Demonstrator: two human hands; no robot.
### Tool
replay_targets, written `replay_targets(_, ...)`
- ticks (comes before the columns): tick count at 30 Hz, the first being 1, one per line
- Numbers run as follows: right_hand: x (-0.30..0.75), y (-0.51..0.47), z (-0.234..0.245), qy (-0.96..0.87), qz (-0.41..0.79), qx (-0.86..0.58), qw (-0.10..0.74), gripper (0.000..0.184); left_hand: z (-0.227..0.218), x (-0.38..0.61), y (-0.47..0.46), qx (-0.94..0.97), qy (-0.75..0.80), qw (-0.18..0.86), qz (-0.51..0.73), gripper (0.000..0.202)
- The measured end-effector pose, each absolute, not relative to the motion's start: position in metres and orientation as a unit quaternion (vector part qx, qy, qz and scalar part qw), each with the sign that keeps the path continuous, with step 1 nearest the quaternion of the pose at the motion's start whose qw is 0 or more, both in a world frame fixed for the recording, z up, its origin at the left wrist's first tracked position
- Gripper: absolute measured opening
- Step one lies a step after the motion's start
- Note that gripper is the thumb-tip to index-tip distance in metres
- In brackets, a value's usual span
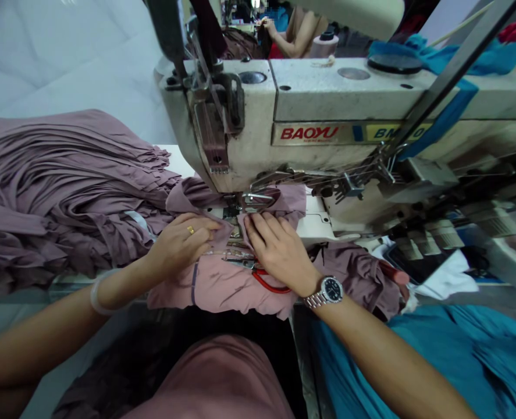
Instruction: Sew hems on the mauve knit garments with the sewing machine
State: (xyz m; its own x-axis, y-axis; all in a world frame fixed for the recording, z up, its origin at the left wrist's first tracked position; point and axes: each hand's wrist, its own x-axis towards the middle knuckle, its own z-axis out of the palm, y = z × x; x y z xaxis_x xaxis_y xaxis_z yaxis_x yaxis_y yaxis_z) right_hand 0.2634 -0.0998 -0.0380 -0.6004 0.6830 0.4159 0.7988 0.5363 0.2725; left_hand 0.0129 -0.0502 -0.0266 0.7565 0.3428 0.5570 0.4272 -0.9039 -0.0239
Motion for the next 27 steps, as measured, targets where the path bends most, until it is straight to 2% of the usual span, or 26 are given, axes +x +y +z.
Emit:
replay_targets(3, 0.259, -0.103, -0.040, -0.878, -0.190, -0.409, 0.162, 0.042, -0.024, 0.012, -0.050, -0.939, -0.181, 0.081, -0.280, 0.018)
replay_targets(6, 0.254, -0.105, -0.038, -0.872, -0.170, -0.425, 0.171, 0.048, -0.019, 0.013, -0.055, -0.949, -0.170, 0.107, -0.243, 0.025)
replay_targets(12, 0.247, -0.104, -0.041, -0.863, -0.179, -0.435, 0.186, 0.045, -0.020, 0.021, -0.062, -0.944, -0.232, 0.132, -0.193, 0.029)
replay_targets(20, 0.245, -0.110, -0.040, -0.832, -0.057, -0.456, 0.312, 0.039, -0.024, 0.026, -0.070, -0.933, -0.270, 0.122, -0.203, 0.035)
replay_targets(25, 0.237, -0.111, -0.036, -0.845, -0.117, -0.465, 0.237, 0.040, -0.025, 0.032, -0.072, -0.924, -0.314, 0.138, -0.167, 0.040)
replay_targets(27, 0.236, -0.110, -0.035, -0.838, -0.118, -0.479, 0.233, 0.038, -0.025, 0.034, -0.072, -0.923, -0.315, 0.131, -0.178, 0.039)
